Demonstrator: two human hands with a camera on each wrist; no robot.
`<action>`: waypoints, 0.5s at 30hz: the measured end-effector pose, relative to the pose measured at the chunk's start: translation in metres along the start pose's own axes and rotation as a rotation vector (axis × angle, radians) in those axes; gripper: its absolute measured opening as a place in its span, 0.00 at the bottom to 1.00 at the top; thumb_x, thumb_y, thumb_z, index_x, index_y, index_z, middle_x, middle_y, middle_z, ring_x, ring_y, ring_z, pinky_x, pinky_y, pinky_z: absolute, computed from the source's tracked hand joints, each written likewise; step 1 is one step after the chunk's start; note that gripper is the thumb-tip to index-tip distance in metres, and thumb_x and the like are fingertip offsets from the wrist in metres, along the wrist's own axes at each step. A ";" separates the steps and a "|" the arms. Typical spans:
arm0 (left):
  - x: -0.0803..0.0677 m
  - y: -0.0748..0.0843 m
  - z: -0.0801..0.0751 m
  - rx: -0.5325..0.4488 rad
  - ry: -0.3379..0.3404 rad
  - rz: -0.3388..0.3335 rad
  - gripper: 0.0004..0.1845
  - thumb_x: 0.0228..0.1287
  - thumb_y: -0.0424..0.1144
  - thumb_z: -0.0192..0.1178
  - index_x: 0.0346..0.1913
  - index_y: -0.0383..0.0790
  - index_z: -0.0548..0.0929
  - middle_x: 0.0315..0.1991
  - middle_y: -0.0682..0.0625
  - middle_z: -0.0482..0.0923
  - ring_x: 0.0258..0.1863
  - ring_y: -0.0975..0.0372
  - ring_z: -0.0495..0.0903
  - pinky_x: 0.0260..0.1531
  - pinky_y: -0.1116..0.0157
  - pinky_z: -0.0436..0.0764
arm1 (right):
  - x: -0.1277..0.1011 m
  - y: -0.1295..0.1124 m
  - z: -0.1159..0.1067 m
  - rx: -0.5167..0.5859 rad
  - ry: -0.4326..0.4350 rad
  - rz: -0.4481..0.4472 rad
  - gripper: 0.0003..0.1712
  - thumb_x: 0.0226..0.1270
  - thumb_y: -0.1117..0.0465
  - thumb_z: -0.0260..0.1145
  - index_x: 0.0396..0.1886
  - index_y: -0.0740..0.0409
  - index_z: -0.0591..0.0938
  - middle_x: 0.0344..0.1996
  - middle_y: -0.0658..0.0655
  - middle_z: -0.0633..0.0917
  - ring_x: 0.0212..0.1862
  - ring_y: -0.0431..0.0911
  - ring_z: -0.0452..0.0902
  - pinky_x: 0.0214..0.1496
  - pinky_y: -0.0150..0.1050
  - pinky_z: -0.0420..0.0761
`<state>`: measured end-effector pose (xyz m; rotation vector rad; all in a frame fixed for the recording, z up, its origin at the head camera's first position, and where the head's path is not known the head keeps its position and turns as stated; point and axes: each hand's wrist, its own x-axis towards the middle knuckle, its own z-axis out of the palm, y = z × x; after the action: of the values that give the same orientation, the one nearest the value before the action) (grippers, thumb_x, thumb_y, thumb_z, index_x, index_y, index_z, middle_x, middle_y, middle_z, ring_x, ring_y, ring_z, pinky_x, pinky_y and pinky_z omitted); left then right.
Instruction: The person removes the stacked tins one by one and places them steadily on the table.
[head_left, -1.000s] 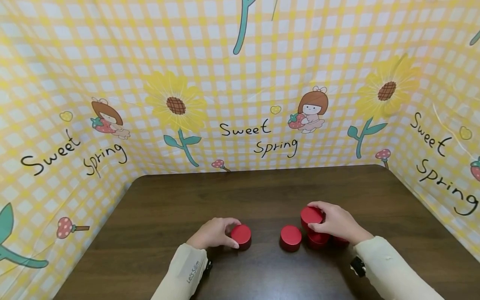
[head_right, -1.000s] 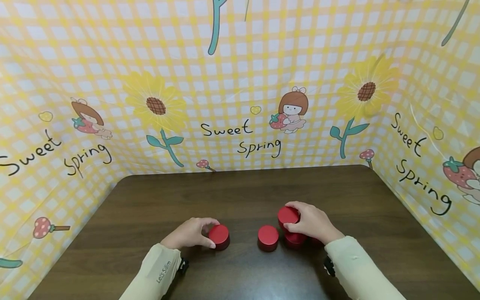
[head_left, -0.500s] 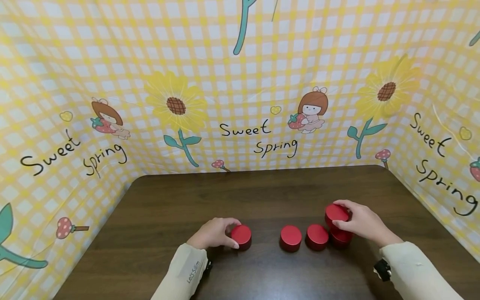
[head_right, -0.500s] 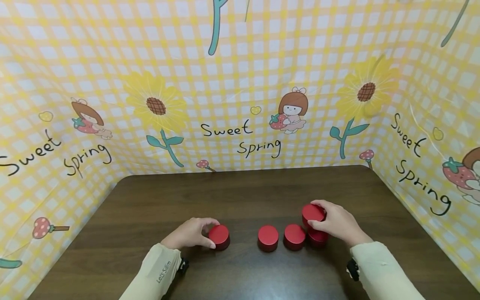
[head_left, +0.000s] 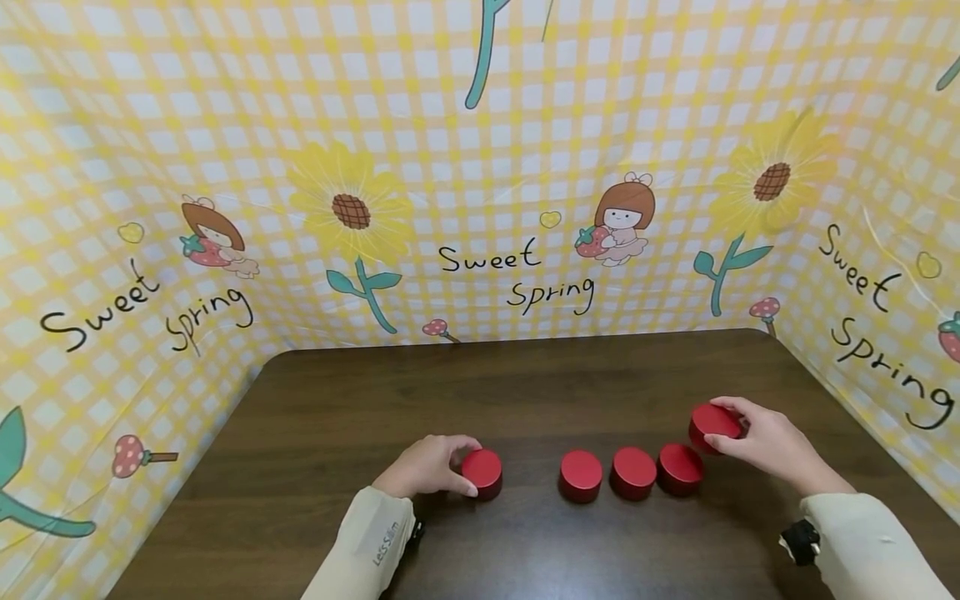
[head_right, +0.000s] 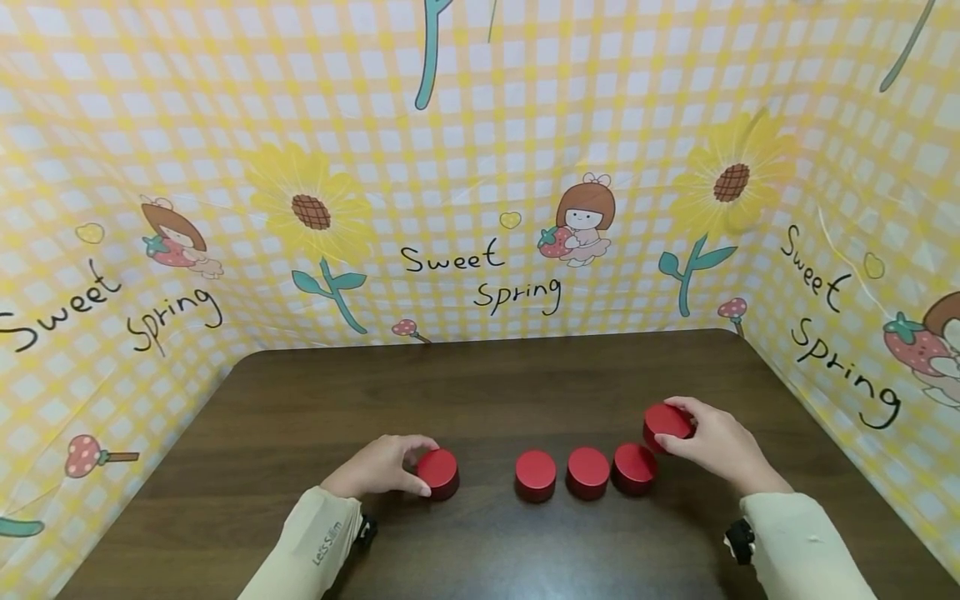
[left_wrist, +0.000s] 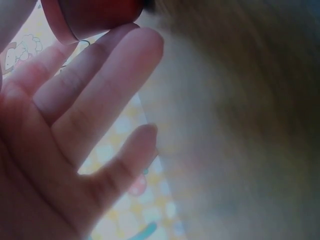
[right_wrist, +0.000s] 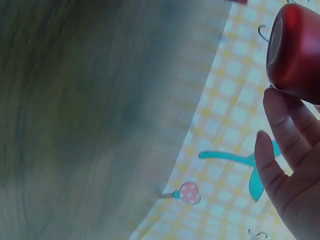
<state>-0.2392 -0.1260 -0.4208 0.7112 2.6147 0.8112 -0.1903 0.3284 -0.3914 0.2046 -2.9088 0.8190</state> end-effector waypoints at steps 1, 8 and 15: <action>0.000 0.000 0.000 -0.001 0.001 -0.001 0.29 0.47 0.40 0.75 0.55 0.40 0.79 0.36 0.53 0.82 0.35 0.61 0.79 0.38 0.58 0.77 | 0.000 0.002 -0.001 -0.001 0.002 0.002 0.32 0.57 0.54 0.70 0.56 0.69 0.74 0.35 0.60 0.82 0.35 0.49 0.75 0.31 0.41 0.73; -0.001 -0.001 0.000 0.014 0.006 0.011 0.29 0.48 0.41 0.75 0.55 0.40 0.79 0.37 0.53 0.82 0.36 0.61 0.80 0.40 0.58 0.77 | -0.003 0.013 -0.006 0.003 0.008 0.019 0.31 0.59 0.55 0.70 0.55 0.72 0.74 0.39 0.66 0.82 0.38 0.53 0.77 0.35 0.44 0.76; -0.002 0.000 0.001 0.016 0.009 0.026 0.29 0.47 0.40 0.75 0.55 0.38 0.79 0.39 0.50 0.83 0.38 0.59 0.81 0.41 0.57 0.77 | -0.005 0.021 -0.004 0.007 -0.039 0.029 0.32 0.57 0.55 0.70 0.55 0.73 0.73 0.40 0.67 0.81 0.38 0.53 0.76 0.34 0.43 0.76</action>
<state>-0.2374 -0.1263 -0.4208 0.7488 2.6277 0.8040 -0.1880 0.3487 -0.3996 0.1810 -2.9521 0.8385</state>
